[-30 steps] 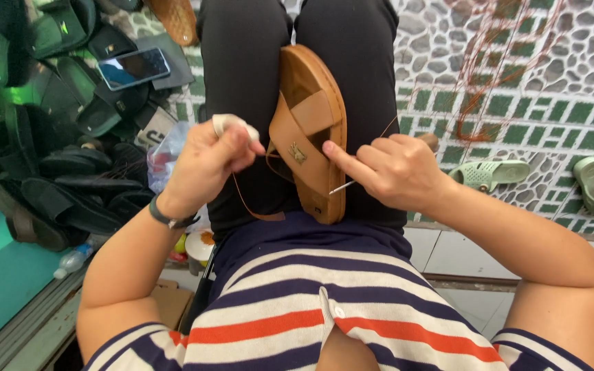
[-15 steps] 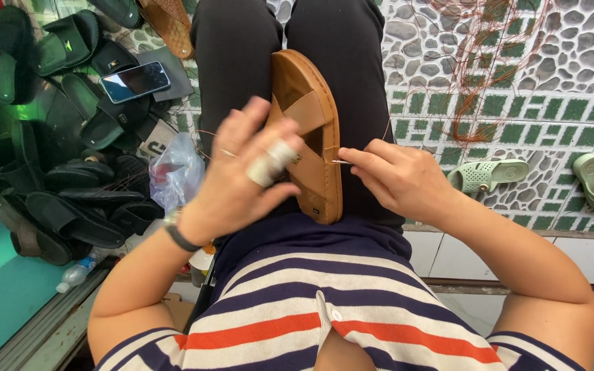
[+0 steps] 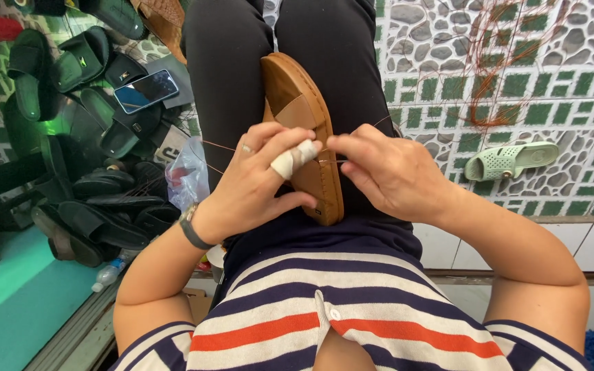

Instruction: The person sews a brown leather sandal using a needle and thread, repeatedly passing the needle through the sole and pulling the thread tight. The sandal is held between the legs while the person works on the stitching.

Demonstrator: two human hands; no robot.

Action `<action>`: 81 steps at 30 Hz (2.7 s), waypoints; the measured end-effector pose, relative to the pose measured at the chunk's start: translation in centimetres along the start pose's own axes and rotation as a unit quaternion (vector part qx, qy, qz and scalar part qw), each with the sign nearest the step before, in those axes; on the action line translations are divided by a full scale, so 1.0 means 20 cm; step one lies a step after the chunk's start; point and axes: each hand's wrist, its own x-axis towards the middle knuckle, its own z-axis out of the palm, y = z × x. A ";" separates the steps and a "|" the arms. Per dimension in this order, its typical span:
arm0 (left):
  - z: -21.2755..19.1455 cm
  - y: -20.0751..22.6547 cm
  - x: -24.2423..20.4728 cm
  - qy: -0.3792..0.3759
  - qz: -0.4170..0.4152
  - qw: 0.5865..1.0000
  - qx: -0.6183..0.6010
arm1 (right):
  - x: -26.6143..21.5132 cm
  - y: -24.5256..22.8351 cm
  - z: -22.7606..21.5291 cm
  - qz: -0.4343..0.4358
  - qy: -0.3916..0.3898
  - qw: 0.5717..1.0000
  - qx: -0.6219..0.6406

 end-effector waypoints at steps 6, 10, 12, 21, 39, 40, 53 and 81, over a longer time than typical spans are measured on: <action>0.09 -0.02 -0.10 -0.009 0.031 0.989 0.142 | -0.06 0.01 0.01 -0.089 -0.015 0.972 -0.215; 0.11 -0.03 -0.10 0.007 0.045 0.985 0.167 | -0.08 0.02 0.02 -0.091 -0.031 0.960 -0.264; 0.11 -0.02 -0.11 0.012 0.050 0.983 0.177 | -0.07 0.01 0.01 -0.085 -0.040 0.959 -0.269; 0.01 0.06 -0.02 0.044 0.014 0.998 0.036 | -0.04 -0.06 -0.01 -0.006 0.031 0.996 0.086; -0.31 -0.13 0.08 0.120 -0.165 0.904 0.375 | -0.14 0.06 0.00 -0.096 -0.006 0.948 -0.304; -0.29 -0.04 0.12 0.088 -0.071 0.967 0.230 | -0.12 0.06 0.01 -0.106 -0.015 0.937 -0.333; 0.16 -0.02 -0.05 0.083 0.071 0.981 0.162 | -0.04 -0.02 0.00 -0.135 -0.036 0.886 -0.442; 0.00 0.02 0.22 -0.010 0.219 0.951 0.219 | -0.09 -0.03 0.10 -0.018 -0.038 0.940 -0.340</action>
